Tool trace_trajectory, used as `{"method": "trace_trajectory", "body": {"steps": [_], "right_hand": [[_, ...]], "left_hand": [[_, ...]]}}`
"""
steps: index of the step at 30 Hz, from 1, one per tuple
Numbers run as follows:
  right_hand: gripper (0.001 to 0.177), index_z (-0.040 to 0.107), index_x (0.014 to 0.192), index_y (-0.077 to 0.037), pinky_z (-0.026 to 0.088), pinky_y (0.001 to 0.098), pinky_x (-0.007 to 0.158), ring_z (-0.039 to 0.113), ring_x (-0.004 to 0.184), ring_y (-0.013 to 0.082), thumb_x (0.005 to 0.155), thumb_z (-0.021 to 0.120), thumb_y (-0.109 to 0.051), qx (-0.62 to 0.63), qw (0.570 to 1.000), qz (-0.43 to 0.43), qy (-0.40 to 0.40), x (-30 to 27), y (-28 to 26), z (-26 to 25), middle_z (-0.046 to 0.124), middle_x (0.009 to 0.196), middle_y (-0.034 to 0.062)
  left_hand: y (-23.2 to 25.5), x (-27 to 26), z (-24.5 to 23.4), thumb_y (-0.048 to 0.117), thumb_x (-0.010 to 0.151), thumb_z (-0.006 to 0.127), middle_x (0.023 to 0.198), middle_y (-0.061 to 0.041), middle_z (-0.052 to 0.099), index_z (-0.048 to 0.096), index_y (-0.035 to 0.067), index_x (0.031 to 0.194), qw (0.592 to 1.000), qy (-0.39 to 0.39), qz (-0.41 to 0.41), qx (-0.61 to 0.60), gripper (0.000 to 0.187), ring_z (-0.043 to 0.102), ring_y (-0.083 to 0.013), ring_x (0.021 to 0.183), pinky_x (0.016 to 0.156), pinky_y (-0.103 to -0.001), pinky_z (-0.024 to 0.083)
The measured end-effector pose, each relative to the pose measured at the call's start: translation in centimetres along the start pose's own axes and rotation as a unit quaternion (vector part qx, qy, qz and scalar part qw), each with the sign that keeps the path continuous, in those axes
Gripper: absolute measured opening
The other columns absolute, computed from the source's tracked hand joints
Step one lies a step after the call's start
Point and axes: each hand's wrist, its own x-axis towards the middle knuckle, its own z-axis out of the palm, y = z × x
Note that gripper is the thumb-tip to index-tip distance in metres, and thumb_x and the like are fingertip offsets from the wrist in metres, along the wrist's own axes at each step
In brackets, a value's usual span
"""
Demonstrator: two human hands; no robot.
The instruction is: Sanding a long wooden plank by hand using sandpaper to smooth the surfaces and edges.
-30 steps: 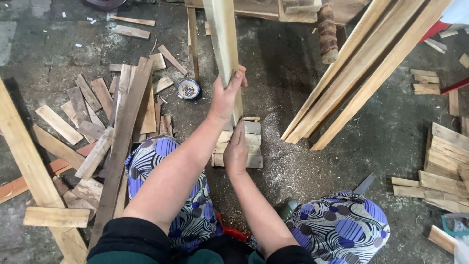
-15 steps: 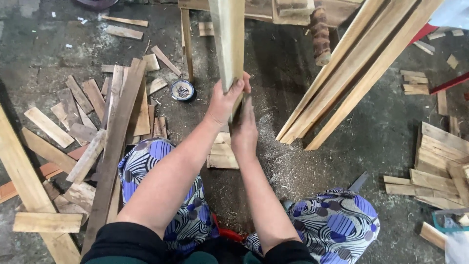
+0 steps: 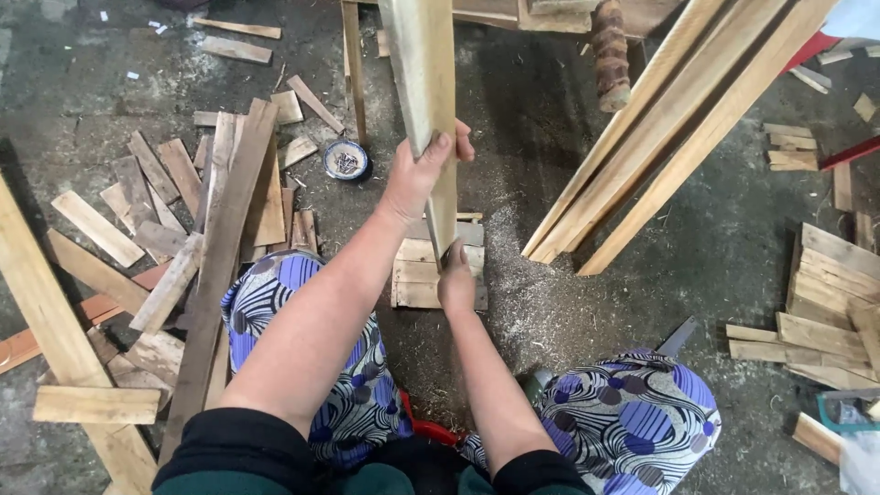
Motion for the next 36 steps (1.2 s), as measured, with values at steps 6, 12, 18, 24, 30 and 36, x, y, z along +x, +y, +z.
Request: {"method": "trace_trajectory", "body": {"steps": [6,12,18,24,30,36], "right_hand": [[0.053,0.044,0.148,0.004,0.047,0.0476,0.104,0.059,0.121,0.0380,0.101,0.040,-0.020,0.352,0.936,0.013,0.006,1.0,-13.1,-13.5,0.059,0.133,0.0265],[0.073,0.032,0.161,-0.006,0.049,0.0471,0.107,0.056,0.133,0.0410,0.093,0.046,-0.029,0.113,0.966,-0.124,0.199,1.7,-15.0,-15.8,0.053,0.148,0.0216],[0.085,0.035,0.160,-0.011,0.054,0.0463,0.100,0.058,0.129,0.0370,0.082,0.068,-0.017,0.037,0.976,-0.051,0.207,1.7,-4.0,-3.1,0.053,0.147,0.0162],[0.083,0.030,0.160,-0.012,0.057,0.0490,0.097,0.065,0.119,0.0387,0.087,0.067,-0.012,0.009,0.996,0.086,-0.030,1.2,3.9,3.0,0.057,0.139,0.0154],[0.076,0.037,0.157,-0.002,0.052,0.0446,0.102,0.060,0.124,0.0392,0.089,0.068,-0.016,0.062,0.990,-0.064,0.110,1.5,-11.1,-12.2,0.059,0.137,0.0236],[0.065,0.031,0.161,-0.004,0.050,0.0433,0.106,0.051,0.137,0.0375,0.100,0.051,-0.015,0.059,0.980,-0.112,0.154,-0.5,-15.7,-14.0,0.038,0.161,0.0198]], "left_hand": [[1.8,-0.5,1.1,0.067,0.095,0.056,0.100,-0.010,0.073,0.067,0.008,0.118,0.999,-0.031,-0.027,-0.003,0.064,0.069,-0.0199,0.100,0.098,-0.038,0.051],[1.8,-0.6,1.7,0.067,0.094,0.058,0.110,-0.015,0.075,0.069,0.005,0.122,0.998,-0.049,-0.034,-0.030,0.069,0.070,-0.0229,0.108,0.103,-0.039,0.050],[0.8,-0.1,0.9,0.067,0.093,0.061,0.112,-0.014,0.075,0.070,0.008,0.122,0.997,-0.038,-0.037,-0.064,0.066,0.071,-0.0232,0.110,0.104,-0.039,0.050],[1.8,-0.2,0.6,0.070,0.091,0.060,0.112,-0.013,0.074,0.068,0.009,0.124,0.997,-0.033,-0.064,-0.035,0.070,0.070,-0.0237,0.112,0.107,-0.040,0.046],[1.2,-0.1,0.9,0.068,0.091,0.061,0.108,-0.011,0.075,0.069,0.009,0.119,0.999,-0.008,-0.044,-0.029,0.066,0.071,-0.0235,0.108,0.104,-0.038,0.049],[0.7,-0.6,1.4,0.062,0.095,0.060,0.102,-0.010,0.074,0.069,0.009,0.116,0.999,0.000,-0.036,-0.008,0.058,0.071,-0.0227,0.102,0.103,-0.039,0.051]]}}
